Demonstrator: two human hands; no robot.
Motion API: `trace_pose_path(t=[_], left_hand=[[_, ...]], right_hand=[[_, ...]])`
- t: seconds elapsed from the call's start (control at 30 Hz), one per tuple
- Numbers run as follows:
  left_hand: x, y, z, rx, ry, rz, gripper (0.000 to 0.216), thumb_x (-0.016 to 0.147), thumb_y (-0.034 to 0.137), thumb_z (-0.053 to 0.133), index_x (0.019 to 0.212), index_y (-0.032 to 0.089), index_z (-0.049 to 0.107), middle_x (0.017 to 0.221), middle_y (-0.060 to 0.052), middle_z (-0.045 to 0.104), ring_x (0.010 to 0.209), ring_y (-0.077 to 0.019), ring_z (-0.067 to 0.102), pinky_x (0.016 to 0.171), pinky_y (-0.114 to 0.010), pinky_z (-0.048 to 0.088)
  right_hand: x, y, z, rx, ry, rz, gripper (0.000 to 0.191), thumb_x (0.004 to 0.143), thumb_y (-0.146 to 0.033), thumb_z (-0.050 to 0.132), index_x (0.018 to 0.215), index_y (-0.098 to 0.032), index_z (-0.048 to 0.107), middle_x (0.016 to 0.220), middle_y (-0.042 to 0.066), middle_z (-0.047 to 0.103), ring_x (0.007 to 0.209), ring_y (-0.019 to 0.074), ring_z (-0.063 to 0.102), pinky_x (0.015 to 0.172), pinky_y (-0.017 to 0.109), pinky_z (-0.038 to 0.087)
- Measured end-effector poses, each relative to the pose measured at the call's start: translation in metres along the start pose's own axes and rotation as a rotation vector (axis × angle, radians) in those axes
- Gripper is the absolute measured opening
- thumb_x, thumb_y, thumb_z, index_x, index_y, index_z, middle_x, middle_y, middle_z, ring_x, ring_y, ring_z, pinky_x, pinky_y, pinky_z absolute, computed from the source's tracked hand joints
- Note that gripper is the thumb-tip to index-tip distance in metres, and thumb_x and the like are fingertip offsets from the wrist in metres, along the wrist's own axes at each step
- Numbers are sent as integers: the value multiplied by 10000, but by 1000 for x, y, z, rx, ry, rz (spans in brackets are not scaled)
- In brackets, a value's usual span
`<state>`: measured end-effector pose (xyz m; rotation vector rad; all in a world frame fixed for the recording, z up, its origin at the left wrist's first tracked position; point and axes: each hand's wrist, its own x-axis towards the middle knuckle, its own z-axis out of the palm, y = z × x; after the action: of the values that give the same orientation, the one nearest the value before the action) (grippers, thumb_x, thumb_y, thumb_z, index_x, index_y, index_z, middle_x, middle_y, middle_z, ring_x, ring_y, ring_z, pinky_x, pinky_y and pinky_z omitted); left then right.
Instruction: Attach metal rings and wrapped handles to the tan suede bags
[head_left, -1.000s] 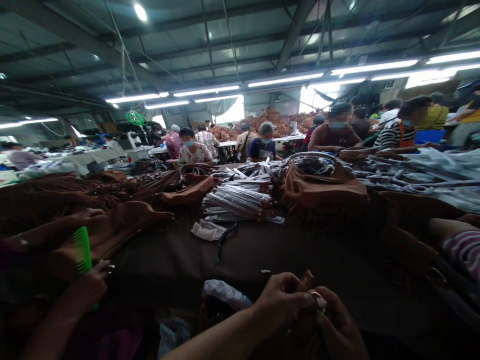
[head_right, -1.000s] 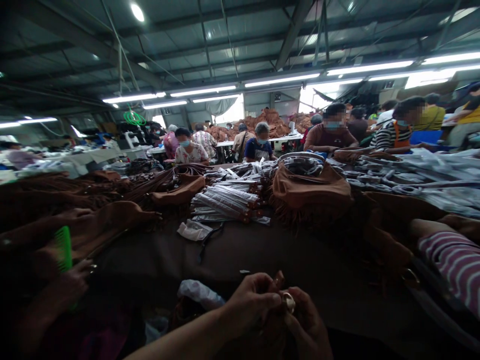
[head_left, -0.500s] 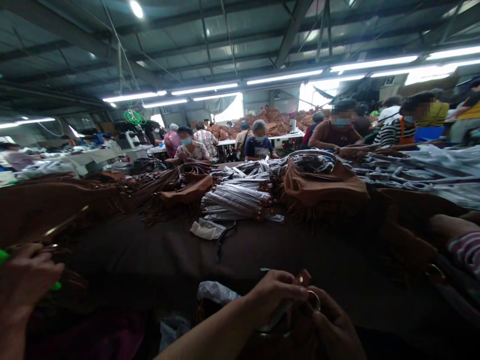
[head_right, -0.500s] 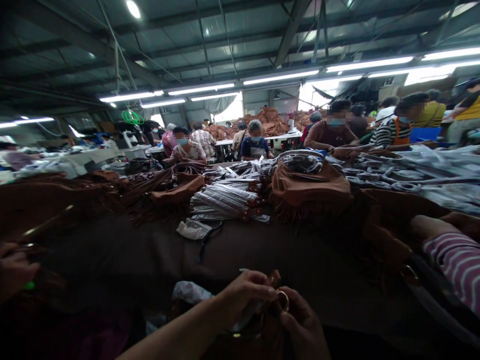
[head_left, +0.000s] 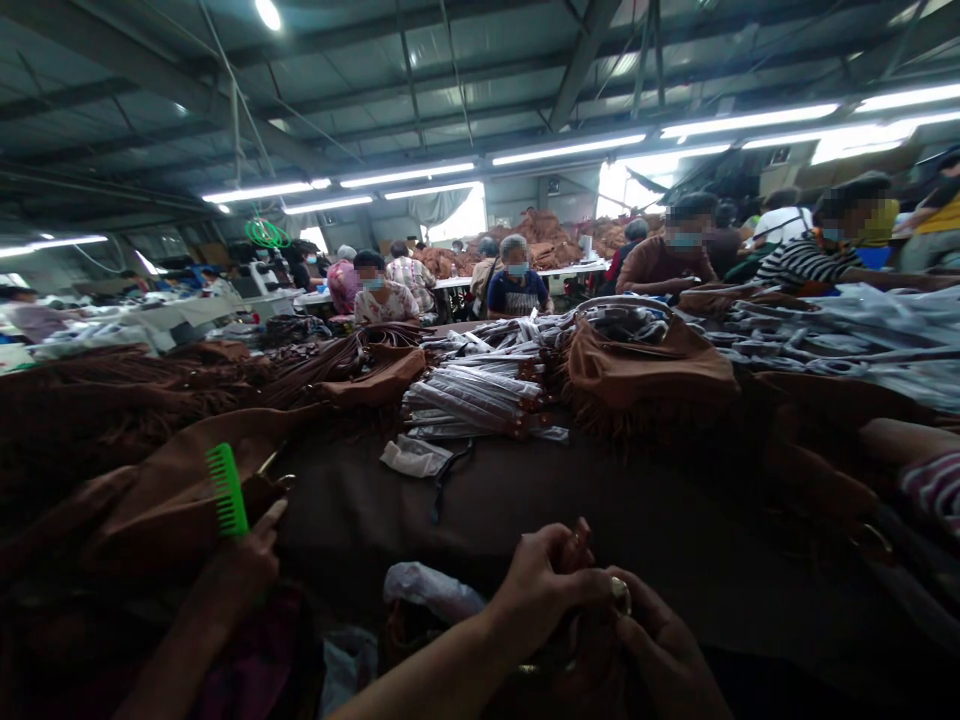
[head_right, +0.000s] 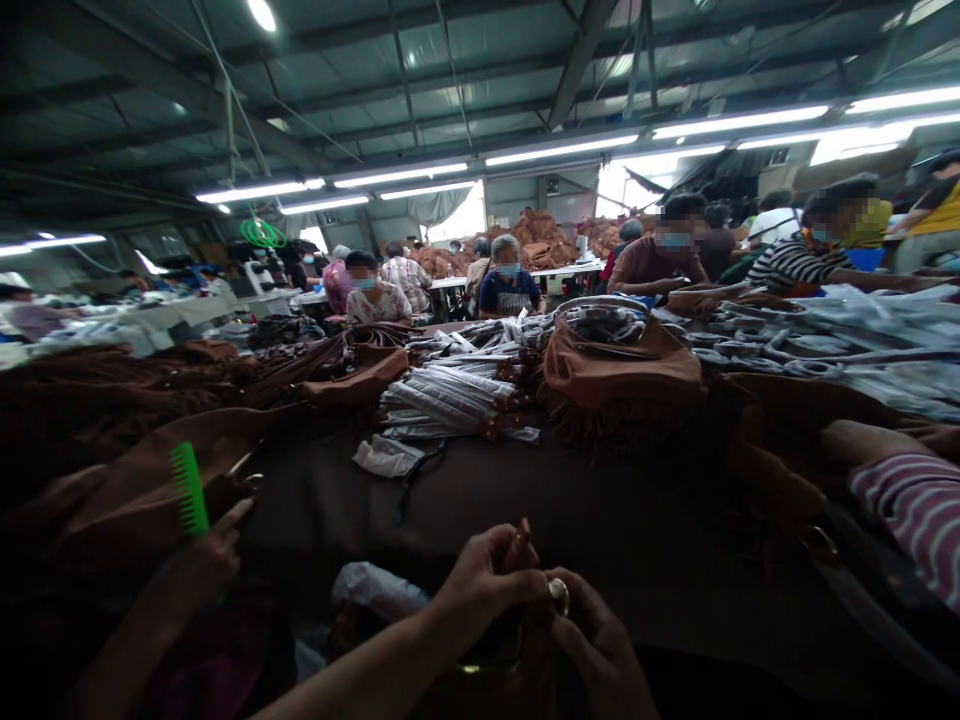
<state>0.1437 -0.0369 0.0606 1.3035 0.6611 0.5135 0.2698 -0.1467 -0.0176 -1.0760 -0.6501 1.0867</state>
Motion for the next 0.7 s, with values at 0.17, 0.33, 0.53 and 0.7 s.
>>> trace_pose_path(t=[0.17,0.33,0.53,0.7], left_hand=[[-8,7,3,210,-115,31,412,537,429,831,711,122,618,796,-3,565,709,-110,491,628,-210,385],[-9,5,0,61,-234,-79,449,513,441,844,682,112,589,667,14,549,594,-87,467,564,-211,360],[-17,-1,4,45,-156,-96,430,542,435,828,659,121,559,603,20,541,530,-87,458,520,-216,344],[-24,-2,1,333,23,8,336,630,392,777,640,131,565,776,8,551,687,-104,497,589,-200,373]], right_hand=[[-1,-11,6,-27,-28,-12,473,711,-468,748,1111,-231,663,1068,101,710,981,303,662,819,383,536],[-3,-14,6,-74,-110,46,452,754,-476,704,1121,-217,649,1025,78,713,910,277,671,761,352,537],[-6,-10,9,-268,-48,-63,442,816,-464,640,1190,-230,618,1041,60,697,969,262,643,852,344,511],[-8,-6,16,-363,56,-110,455,797,-492,636,1151,-206,639,1019,75,708,966,282,651,841,358,526]])
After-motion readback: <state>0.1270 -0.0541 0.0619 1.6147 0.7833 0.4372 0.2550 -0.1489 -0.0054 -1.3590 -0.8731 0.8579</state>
